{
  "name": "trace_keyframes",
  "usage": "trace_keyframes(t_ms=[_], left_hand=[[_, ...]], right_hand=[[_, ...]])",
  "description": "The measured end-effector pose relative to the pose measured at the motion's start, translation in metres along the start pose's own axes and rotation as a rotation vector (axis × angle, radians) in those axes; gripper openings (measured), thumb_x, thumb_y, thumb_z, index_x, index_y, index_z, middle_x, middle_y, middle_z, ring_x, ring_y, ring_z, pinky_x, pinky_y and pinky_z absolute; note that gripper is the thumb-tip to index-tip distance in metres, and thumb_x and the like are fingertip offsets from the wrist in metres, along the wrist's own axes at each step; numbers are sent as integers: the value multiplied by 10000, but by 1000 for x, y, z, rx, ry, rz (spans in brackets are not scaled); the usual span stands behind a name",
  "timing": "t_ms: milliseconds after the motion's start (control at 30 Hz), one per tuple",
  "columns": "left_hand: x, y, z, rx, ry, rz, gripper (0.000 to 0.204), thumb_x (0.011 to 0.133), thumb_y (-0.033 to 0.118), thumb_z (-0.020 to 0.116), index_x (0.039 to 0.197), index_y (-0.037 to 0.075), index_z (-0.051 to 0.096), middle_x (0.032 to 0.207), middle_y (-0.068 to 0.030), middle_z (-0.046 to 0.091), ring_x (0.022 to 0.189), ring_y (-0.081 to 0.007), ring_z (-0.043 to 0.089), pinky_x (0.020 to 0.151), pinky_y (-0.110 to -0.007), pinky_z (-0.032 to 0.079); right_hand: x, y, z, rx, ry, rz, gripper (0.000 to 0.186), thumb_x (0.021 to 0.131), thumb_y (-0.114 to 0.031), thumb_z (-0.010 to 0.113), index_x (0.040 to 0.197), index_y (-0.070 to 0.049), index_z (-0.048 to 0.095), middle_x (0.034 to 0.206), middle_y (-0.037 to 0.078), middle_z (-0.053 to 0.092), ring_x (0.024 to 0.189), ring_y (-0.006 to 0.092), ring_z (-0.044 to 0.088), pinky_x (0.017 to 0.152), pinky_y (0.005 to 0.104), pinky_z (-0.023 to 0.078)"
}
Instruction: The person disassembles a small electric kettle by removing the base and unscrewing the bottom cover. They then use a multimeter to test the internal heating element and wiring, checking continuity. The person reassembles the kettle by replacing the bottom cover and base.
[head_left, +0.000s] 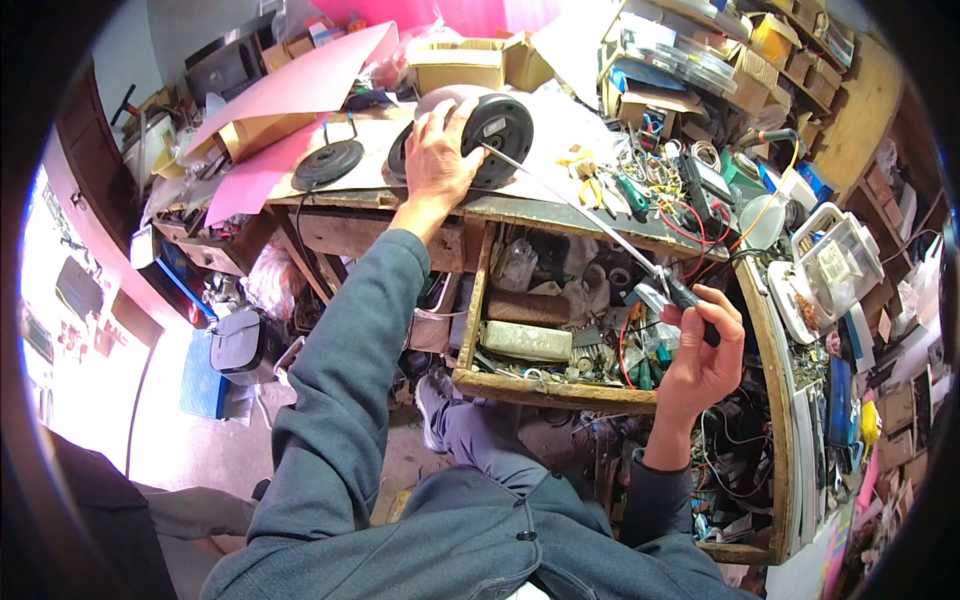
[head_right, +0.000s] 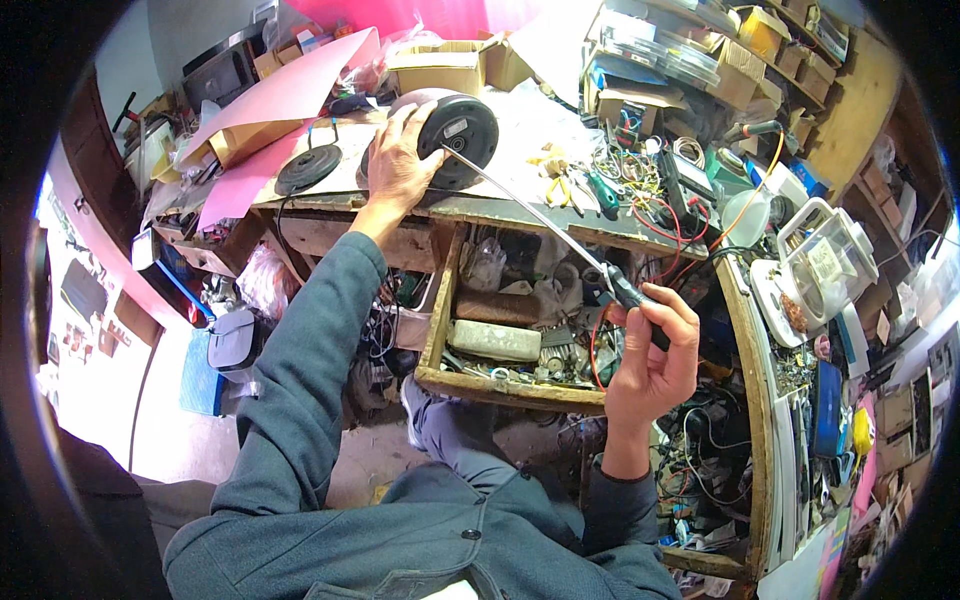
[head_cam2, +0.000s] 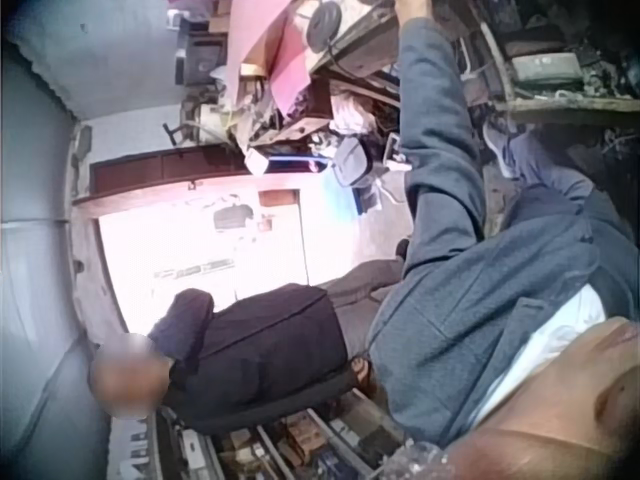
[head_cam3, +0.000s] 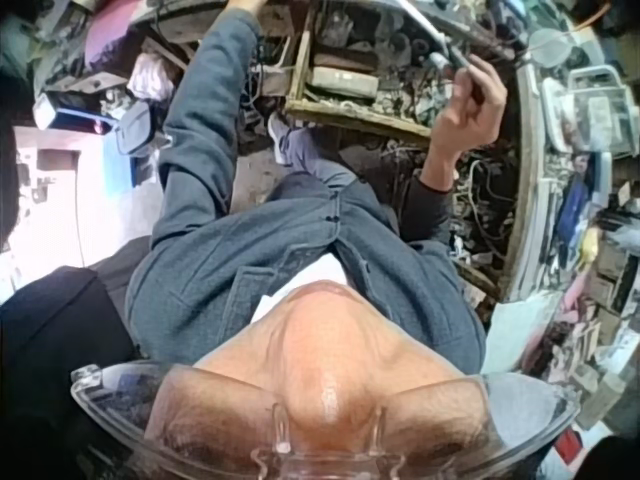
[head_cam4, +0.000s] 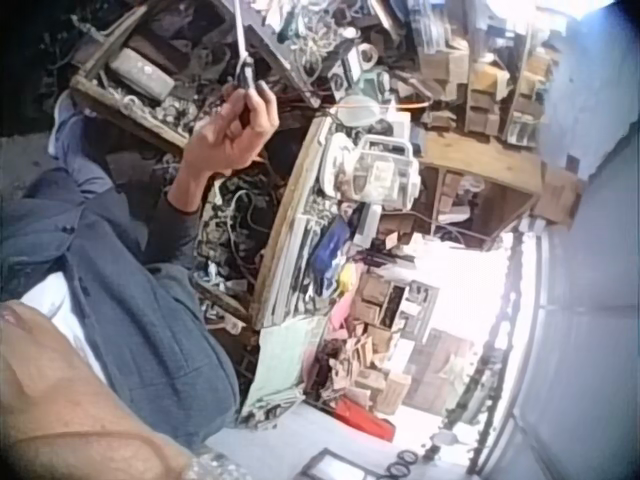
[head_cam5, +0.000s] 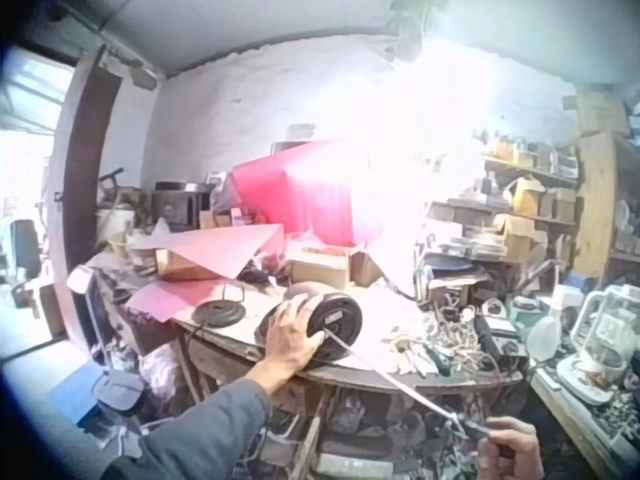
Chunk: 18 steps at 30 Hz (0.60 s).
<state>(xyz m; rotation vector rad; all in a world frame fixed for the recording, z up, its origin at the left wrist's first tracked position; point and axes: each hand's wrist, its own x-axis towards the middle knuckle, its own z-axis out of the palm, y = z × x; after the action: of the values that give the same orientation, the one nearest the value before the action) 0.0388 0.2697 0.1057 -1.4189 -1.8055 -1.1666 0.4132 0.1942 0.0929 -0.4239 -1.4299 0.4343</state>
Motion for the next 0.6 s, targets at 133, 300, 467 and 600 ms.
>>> trace_keyframes(t_ms=[133,300,467,600], left_hand=[[1,1,1,5,12,-7,783,777,271,890,1487,244,561,1479,-111,551,1377,-346,494,1138,-493,413],[1,2,3,11,14,-7,780,771,257,889,1480,242,564,1471,-107,555,1372,-342,497,1135,-495,417],[0,2,3,-1,25,-4,765,778,236,879,1476,241,568,1463,-105,559,1370,-342,500,1130,-498,424],[1,1,4,-17,38,-1,748,783,233,873,1468,238,574,1457,-106,562,1365,-343,504,1126,-499,428]], right_hand=[[-3,0,-1,-15,-8,-10,146,984,78,662,1123,48,631,1242,208,655,897,205,744,749,281,665],[-3,1,-1,-26,-6,-7,146,987,69,662,1129,47,633,1240,206,657,900,206,745,754,279,663],[-4,3,-2,-16,-14,-6,145,991,63,660,1132,48,631,1240,208,655,907,211,743,758,282,662],[-4,3,-3,-15,-21,6,138,993,67,654,1126,52,626,1257,213,645,909,219,743,767,292,665]])
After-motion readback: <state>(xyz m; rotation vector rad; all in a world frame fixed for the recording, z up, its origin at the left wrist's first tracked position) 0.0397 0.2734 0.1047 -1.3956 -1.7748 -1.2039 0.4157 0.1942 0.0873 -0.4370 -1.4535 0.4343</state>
